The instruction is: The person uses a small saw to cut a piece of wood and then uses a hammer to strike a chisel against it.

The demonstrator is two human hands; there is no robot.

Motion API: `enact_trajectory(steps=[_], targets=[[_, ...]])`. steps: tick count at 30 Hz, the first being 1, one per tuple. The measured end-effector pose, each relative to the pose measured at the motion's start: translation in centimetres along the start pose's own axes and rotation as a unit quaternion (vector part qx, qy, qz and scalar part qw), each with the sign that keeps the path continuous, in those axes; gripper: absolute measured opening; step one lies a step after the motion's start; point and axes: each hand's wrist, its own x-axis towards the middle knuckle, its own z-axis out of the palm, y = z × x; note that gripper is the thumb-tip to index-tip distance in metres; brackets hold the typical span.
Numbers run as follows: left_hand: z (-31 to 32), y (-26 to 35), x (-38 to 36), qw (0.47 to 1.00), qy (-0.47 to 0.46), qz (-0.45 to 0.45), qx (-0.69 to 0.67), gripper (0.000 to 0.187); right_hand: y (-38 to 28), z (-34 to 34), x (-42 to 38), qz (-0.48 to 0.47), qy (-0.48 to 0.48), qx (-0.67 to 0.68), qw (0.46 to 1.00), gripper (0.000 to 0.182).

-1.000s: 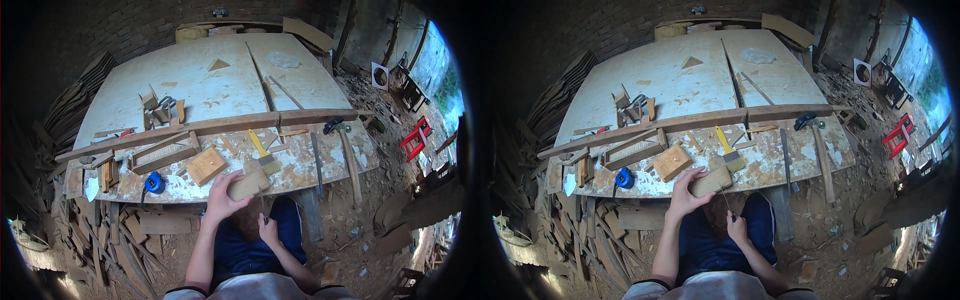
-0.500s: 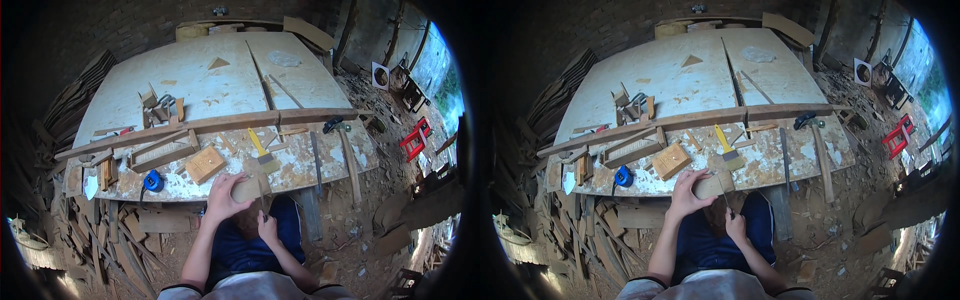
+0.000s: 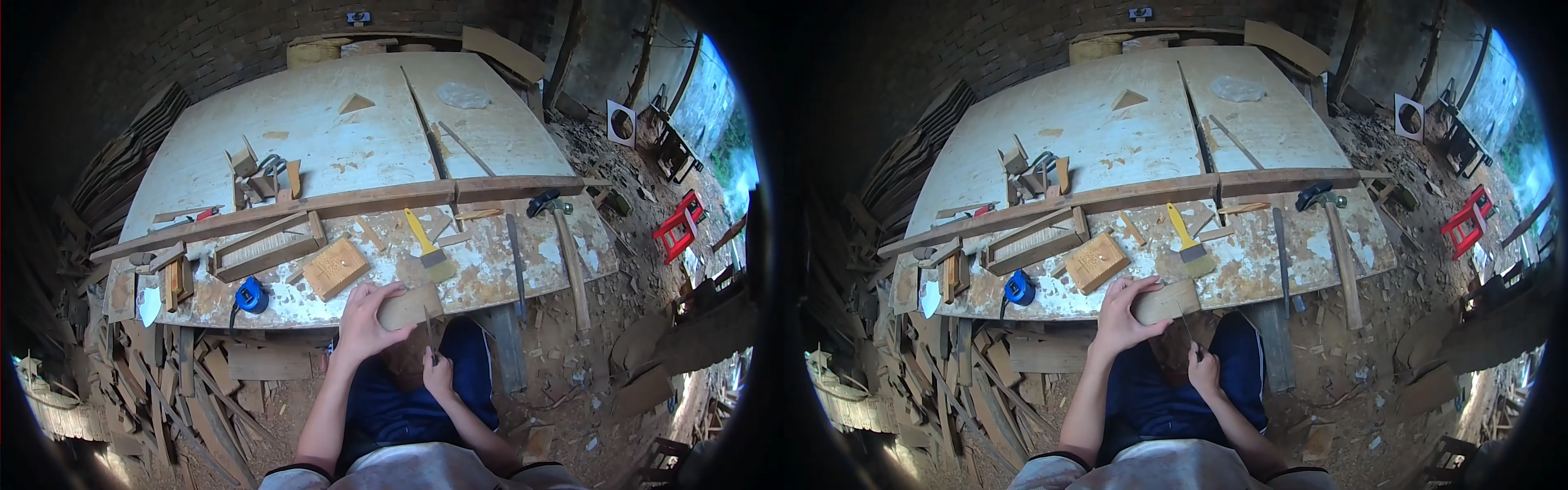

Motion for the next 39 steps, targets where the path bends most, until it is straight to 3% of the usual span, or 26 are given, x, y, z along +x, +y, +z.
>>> enact_trajectory(steps=[8,10,14,18,23,26,29,35,39], targets=[[0.0,0.1,0.4,1.000,0.001,-0.007,0.007,0.080,-0.4,0.2,0.9,-0.008,0.011,-0.013,1.000,0.045],[0.3,0.1,-0.5,1.000,-0.002,-0.016,0.004,0.079,-3.6,-1.0,1.5,-0.008,0.004,-0.013,1.000,0.045],[0.0,0.2,0.2,1.000,-0.003,-0.008,0.011,0.079,1.7,1.2,-0.1,0.017,0.038,-0.004,0.999,0.041],[0.0,0.4,0.0,1.000,0.006,-0.002,0.019,0.079,-2.7,-0.4,1.4,0.002,0.034,-0.009,0.999,0.039],[0.0,0.1,0.0,1.000,0.019,-0.010,0.003,0.079,1.2,0.9,0.0,0.002,0.015,-0.013,1.000,0.041],[0.3,-0.3,0.0,1.000,0.020,-0.011,0.012,0.076,-2.2,-0.8,1.0,0.024,0.001,-0.015,1.000,0.043],[0.3,0.0,-0.1,1.000,0.015,-0.007,0.011,0.075,-0.2,0.1,0.6,-0.001,0.033,-0.010,0.999,0.044],[0.1,0.1,-0.4,1.000,-0.003,-0.011,0.016,0.080,-4.3,-1.2,1.3,0.023,-0.001,-0.003,1.000,0.042],[0.1,0.0,-0.1,1.000,-0.006,-0.005,0.013,0.079,1.5,1.1,-1.1,-0.011,0.033,-0.048,0.998,0.038]])
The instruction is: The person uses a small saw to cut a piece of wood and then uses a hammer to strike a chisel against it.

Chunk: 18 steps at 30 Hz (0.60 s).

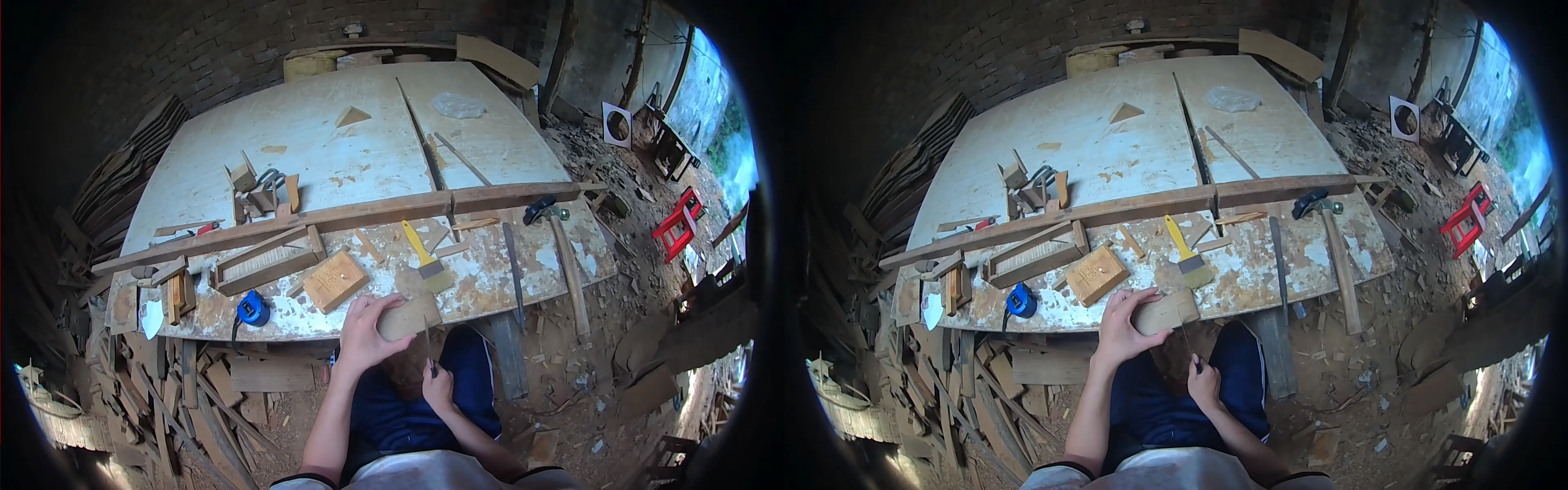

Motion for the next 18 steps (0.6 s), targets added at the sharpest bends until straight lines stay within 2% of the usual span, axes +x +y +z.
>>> enact_trajectory(steps=[4,8,11,12,15,17,18], targets=[[0.2,0.2,-0.4,1.000,0.005,-0.009,-0.004,0.079,-5.1,-2.3,2.7,0.016,0.003,0.013,1.000,0.038],[-0.3,0.1,0.3,1.000,0.010,0.013,-0.003,0.079,0.8,0.5,0.1,0.003,-0.006,0.006,1.000,0.038],[-0.1,0.2,0.0,1.000,0.004,0.003,0.000,0.077,-2.4,-1.1,1.9,0.024,-0.012,-0.002,1.000,0.036],[-0.1,0.2,0.0,1.000,0.003,-0.002,0.006,0.077,-2.8,-0.9,2.4,0.005,0.010,-0.027,1.000,0.037],[0.0,0.1,-0.1,1.000,0.001,-0.023,-0.010,0.075,-1.1,-0.5,1.3,-0.017,0.027,-0.045,0.999,0.038],[-0.1,0.1,0.2,1.000,0.004,-0.019,-0.010,0.075,-0.2,-0.4,1.4,0.003,0.006,0.000,1.000,0.041],[0.0,0.0,-0.1,1.000,0.002,-0.022,-0.012,0.074,-2.6,-1.5,2.2,0.010,0.010,0.013,1.000,0.042]])
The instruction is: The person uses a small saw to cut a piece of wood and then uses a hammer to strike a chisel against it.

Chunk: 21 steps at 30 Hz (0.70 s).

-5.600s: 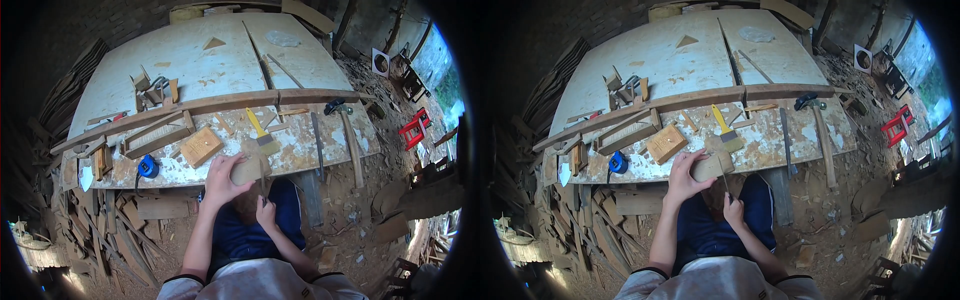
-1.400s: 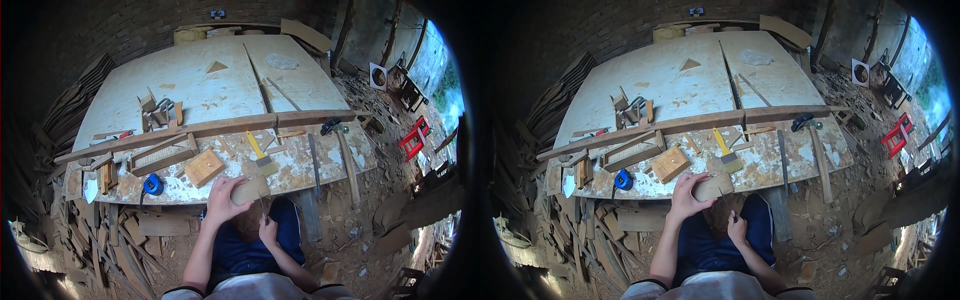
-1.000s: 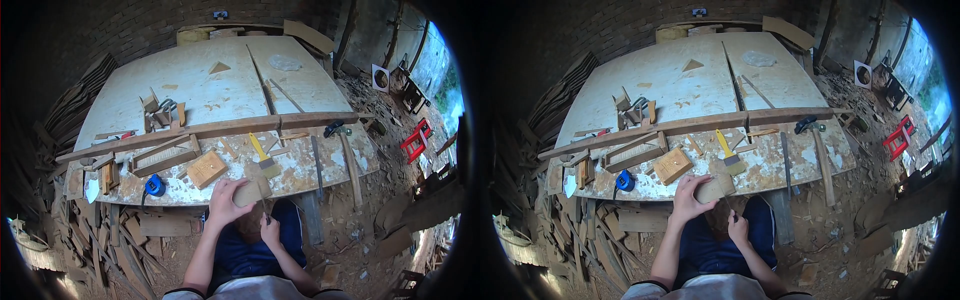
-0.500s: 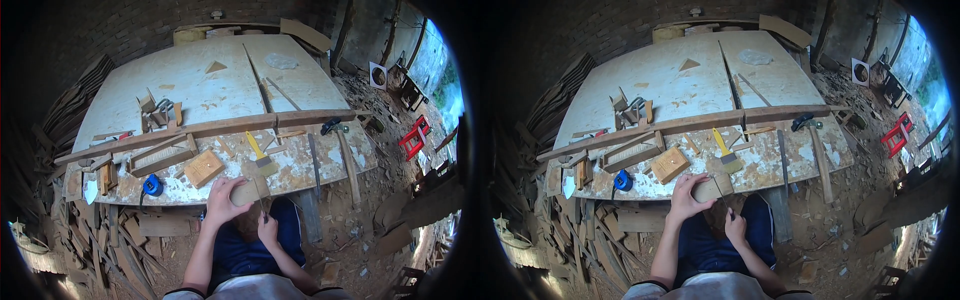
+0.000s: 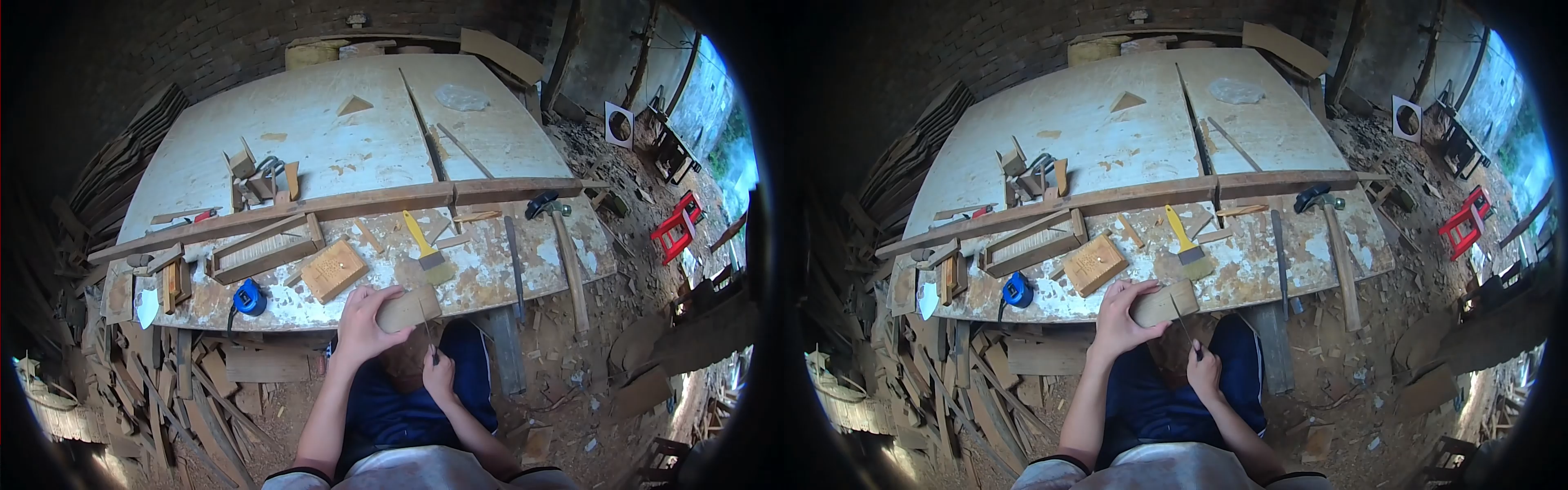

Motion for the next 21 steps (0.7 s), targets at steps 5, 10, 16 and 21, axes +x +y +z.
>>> enact_trajectory(steps=[5,10,16,21], targets=[[0.0,-0.2,0.1,0.999,0.011,0.027,0.014,0.074,1.1,0.8,-0.1,-0.003,-0.004,0.007,1.000,0.044],[0.0,-0.3,-0.1,1.000,0.012,0.014,0.008,0.073,-2.0,-0.5,0.4,0.006,-0.008,0.029,1.000,0.042],[-0.1,-0.2,0.1,0.999,0.028,0.024,-0.001,0.070,1.2,1.5,-1.5,0.025,-0.029,0.026,0.999,0.044],[0.2,-0.4,0.3,0.999,0.045,0.010,-0.005,0.069,0.5,-0.3,-1.1,0.067,-0.039,0.060,0.995,0.042]])
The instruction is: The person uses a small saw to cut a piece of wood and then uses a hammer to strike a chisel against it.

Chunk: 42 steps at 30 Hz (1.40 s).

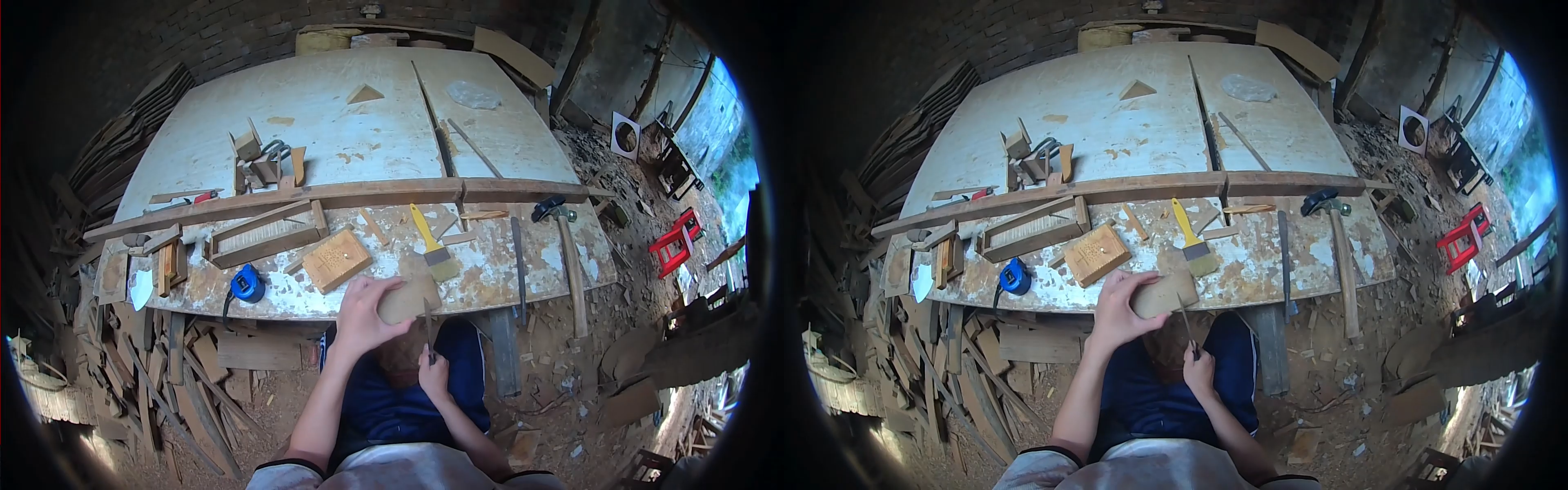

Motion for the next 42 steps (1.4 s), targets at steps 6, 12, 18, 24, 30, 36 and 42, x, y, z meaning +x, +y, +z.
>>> enact_trajectory(steps=[6,12,18,24,30,36,42], targets=[[-0.4,0.6,-0.2,0.999,-0.039,-0.001,0.015,0.069,-4.0,-0.6,0.8,-0.036,0.001,-0.014,0.999,0.041],[-0.4,0.1,-0.2,0.999,-0.032,0.018,0.010,0.072,-1.8,-0.2,0.6,-0.066,0.019,-0.026,0.997,0.041],[-0.8,0.6,-0.1,0.999,-0.044,0.014,0.010,0.071,-0.6,1.1,0.2,-0.065,0.017,-0.050,0.997,0.042],[-0.5,-0.1,0.2,1.000,-0.018,0.005,-0.014,0.069,-0.1,0.2,-0.1,-0.041,-0.003,-0.048,0.998,0.044],[-0.7,0.5,-0.2,0.999,-0.041,0.011,0.019,0.072,-3.2,-1.1,0.2,-0.050,0.006,-0.019,0.999,0.045],[-0.7,0.1,0.2,0.999,-0.038,0.028,0.013,0.072,0.0,0.4,0.7,-0.065,0.023,-0.008,0.998,0.039],[-0.6,0.4,-0.1,0.999,-0.049,0.011,0.006,0.073,-0.2,1.0,0.7,-0.062,0.015,-0.042,0.997,0.037]])
